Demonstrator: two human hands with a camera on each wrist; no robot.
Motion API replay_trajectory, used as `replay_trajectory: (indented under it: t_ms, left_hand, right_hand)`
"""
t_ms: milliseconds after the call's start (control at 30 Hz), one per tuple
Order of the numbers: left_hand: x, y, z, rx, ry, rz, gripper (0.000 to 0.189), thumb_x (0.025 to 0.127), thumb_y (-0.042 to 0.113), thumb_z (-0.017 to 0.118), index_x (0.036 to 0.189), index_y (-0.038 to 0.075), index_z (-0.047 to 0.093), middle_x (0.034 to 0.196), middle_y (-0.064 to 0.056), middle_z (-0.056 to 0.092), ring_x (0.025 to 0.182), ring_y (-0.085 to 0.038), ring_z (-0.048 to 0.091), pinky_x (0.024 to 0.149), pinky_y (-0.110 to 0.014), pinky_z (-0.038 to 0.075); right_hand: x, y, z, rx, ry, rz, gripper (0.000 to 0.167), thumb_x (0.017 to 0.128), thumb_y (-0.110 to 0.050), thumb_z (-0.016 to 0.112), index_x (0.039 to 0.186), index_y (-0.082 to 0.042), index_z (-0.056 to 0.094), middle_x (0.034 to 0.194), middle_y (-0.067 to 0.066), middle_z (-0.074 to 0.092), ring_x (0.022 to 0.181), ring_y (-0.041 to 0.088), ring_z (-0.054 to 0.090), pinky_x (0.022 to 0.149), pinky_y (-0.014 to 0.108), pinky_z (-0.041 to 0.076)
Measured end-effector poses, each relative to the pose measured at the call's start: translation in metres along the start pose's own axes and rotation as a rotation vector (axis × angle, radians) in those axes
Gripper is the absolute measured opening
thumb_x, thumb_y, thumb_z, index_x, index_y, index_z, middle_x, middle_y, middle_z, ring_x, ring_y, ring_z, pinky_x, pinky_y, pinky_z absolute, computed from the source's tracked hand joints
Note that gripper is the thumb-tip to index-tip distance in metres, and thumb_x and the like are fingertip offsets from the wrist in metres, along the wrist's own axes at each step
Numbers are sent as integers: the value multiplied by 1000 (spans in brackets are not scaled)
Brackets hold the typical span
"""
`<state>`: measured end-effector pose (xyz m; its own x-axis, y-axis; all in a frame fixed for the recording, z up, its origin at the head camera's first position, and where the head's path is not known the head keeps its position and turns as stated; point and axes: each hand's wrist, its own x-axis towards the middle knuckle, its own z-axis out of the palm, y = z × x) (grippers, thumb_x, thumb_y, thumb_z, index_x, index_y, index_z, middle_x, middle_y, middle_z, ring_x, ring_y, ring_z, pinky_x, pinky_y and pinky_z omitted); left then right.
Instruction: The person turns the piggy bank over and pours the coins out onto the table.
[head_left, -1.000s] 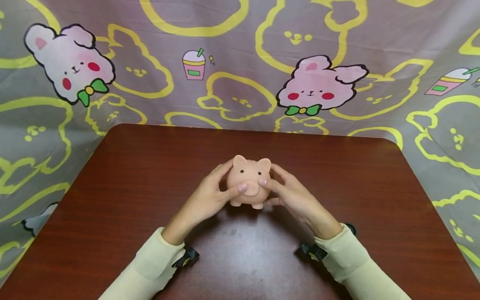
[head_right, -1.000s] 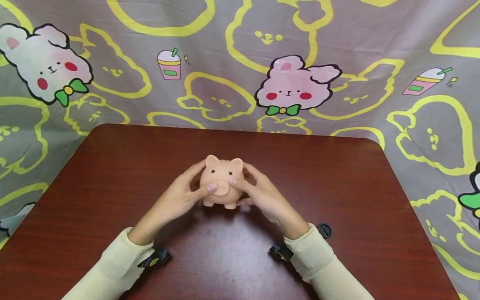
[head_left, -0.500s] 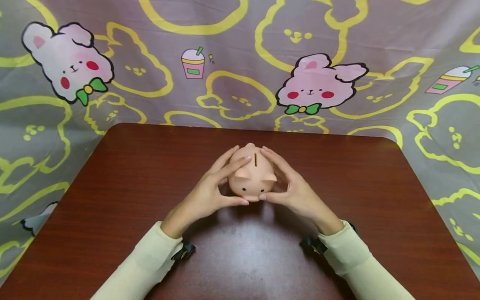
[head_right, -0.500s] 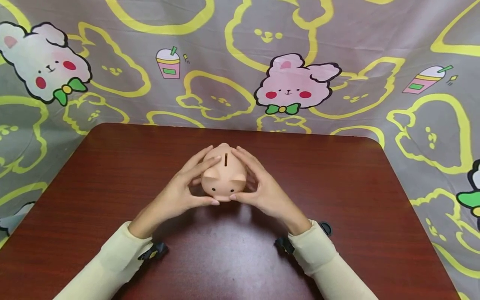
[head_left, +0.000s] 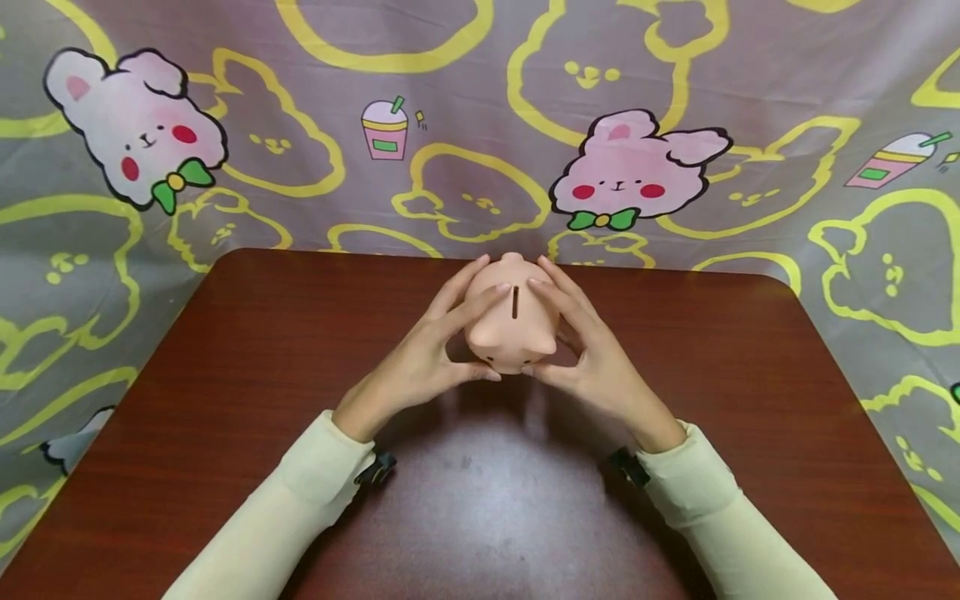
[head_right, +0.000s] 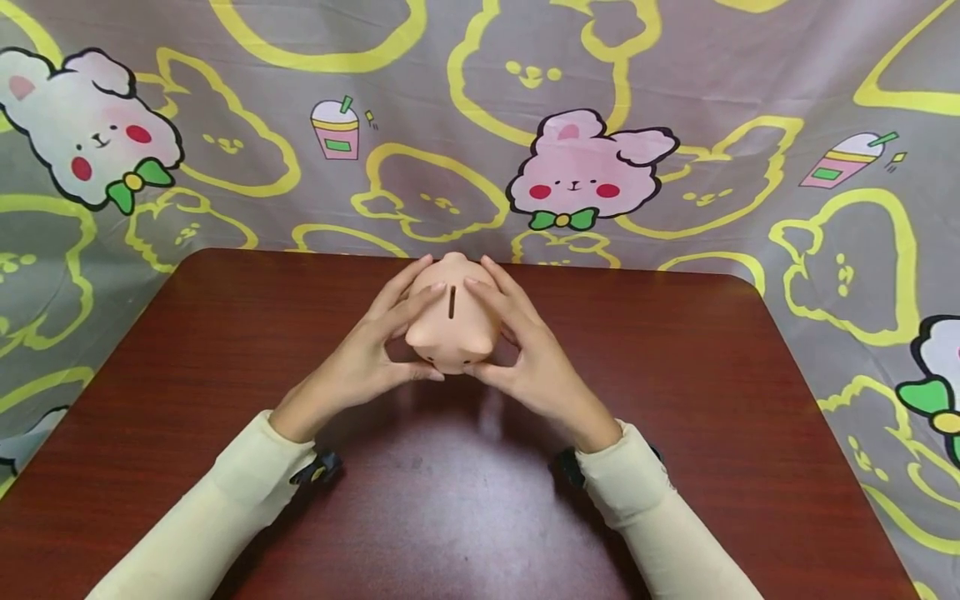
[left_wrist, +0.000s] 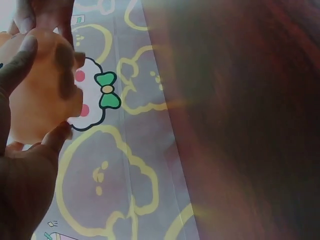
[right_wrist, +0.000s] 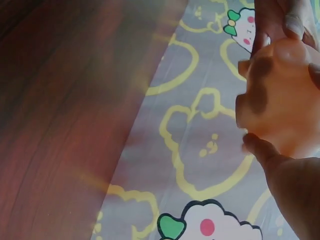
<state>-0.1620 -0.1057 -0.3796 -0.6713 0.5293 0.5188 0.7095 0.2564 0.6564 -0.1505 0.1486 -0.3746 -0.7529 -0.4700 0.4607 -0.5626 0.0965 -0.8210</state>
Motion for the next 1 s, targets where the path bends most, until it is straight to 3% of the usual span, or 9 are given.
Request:
replay_trajectory:
  t_ms: [167, 300, 400, 500, 600, 733, 867, 1000]
  left_hand:
    - [1, -6, 3, -159, -28, -122, 104, 76, 5, 92, 163, 13, 36, 176, -5, 13, 158, -28, 29, 111, -45, 52]
    - [3, -12, 7, -332, -38, -250, 107, 82, 3, 87, 167, 28, 27, 174, -3, 21, 149, -28, 44, 108, -40, 54]
    - [4, -16, 9, -417, -27, -326, 98, 88, 14, 81, 167, 35, 25, 171, 2, 28, 136, -27, 56, 102, -39, 58]
    - [5, -20, 10, -345, -10, -351, 84, 92, 33, 72, 166, 32, 31, 171, 4, 33, 141, -19, 50, 106, -42, 55]
    - [7, -20, 11, -284, 0, -386, 76, 96, 45, 67, 164, 30, 36, 166, 5, 42, 127, -17, 60, 96, -42, 59]
    - [10, -18, 11, -357, -8, -463, 68, 104, 39, 63, 165, 27, 35, 153, -8, 54, 90, -25, 74, 77, -45, 63]
    - [10, -17, 12, -386, -20, -495, 64, 107, 30, 60, 165, 26, 34, 149, -12, 56, 93, -27, 76, 82, -50, 64]
    - [9, -20, 11, -377, -29, -449, 66, 105, 20, 64, 164, 27, 35, 163, 0, 45, 123, -20, 63, 96, -49, 59]
  right_hand:
    - [4, 3, -4, -55, 6, 87, 98, 80, 11, 85, 162, -17, 40, 174, 0, 23, 156, 21, 30, 107, 21, 51]
    - [7, 5, -7, -112, 38, 194, 89, 85, -5, 86, 160, -30, 44, 169, -4, 35, 152, 16, 35, 105, 26, 53]
    - [11, 7, -8, -125, 68, 275, 77, 91, -16, 83, 157, -34, 48, 160, -7, 47, 144, 15, 46, 105, 28, 52]
    - [14, 8, -9, -53, 86, 367, 65, 96, -21, 78, 155, -30, 51, 154, -4, 53, 130, 20, 59, 98, 30, 56]
    - [16, 9, -9, 36, 106, 465, 58, 100, -25, 73, 154, -25, 52, 151, 1, 56, 114, 23, 67, 84, 34, 63]
    - [16, 11, -9, 74, 103, 548, 56, 103, -32, 68, 155, -23, 50, 149, 6, 57, 104, 19, 70, 77, 35, 65]
    - [18, 13, -10, 86, 79, 596, 61, 104, -33, 66, 159, -19, 45, 152, 10, 53, 103, 20, 71, 79, 34, 65]
    - [18, 14, -12, 103, 44, 620, 67, 101, -30, 71, 161, -23, 41, 155, 9, 49, 118, 26, 64, 87, 35, 63]
